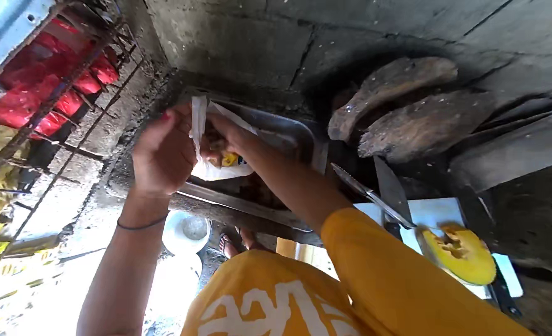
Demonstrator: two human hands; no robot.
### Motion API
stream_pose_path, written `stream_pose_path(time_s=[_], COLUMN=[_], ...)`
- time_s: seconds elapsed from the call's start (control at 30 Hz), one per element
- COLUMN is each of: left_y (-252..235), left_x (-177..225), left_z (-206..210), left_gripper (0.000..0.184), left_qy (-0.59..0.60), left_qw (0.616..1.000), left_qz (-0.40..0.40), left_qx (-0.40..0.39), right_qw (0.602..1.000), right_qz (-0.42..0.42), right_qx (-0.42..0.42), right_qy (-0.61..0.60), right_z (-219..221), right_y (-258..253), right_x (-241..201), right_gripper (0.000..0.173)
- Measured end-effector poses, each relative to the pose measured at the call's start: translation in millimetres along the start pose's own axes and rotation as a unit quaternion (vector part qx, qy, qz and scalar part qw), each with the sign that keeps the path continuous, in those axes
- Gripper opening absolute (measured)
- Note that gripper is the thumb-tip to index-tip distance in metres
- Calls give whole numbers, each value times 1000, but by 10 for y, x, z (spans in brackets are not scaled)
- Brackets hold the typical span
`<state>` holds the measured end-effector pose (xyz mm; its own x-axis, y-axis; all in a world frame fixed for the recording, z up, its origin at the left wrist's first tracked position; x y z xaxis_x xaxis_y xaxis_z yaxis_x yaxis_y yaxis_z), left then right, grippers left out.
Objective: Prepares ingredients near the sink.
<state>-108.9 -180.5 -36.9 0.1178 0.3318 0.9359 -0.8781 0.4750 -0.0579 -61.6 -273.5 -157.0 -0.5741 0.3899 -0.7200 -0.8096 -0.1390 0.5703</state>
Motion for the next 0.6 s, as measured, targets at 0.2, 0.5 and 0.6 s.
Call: stream_pose_path(time_s=[0.2, 0.5, 0.6], left_y=[-154, -252, -272], left_x=[56, 234, 194], left_z=[-341, -880, -881], left_gripper=[48, 39, 35], left_qy=[26, 39, 45], left_qw=[992, 975, 968], left_qz=[-19, 45, 64], left_qx=[121, 215, 240], right_qw=[869, 776, 738], right_qz=[-102, -100, -108], right_qx=[-29, 329, 313], right_qy=[483, 529, 588], right_z=[66, -2347, -2299], right_y=[317, 293, 79], right_x=[-334, 385, 1263], right_gripper=[40, 64, 82])
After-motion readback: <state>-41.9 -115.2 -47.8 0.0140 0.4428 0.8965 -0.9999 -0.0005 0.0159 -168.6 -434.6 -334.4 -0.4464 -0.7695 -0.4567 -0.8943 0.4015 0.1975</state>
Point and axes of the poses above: each hand's wrist, its own y-axis away from the middle knuckle, its own z-axis out of the palm, x = y × z, the point moved 8 cm from there along -y, towards the middle knuckle, and after that the axes turned 8 degrees about x, right-handed, at the moved point
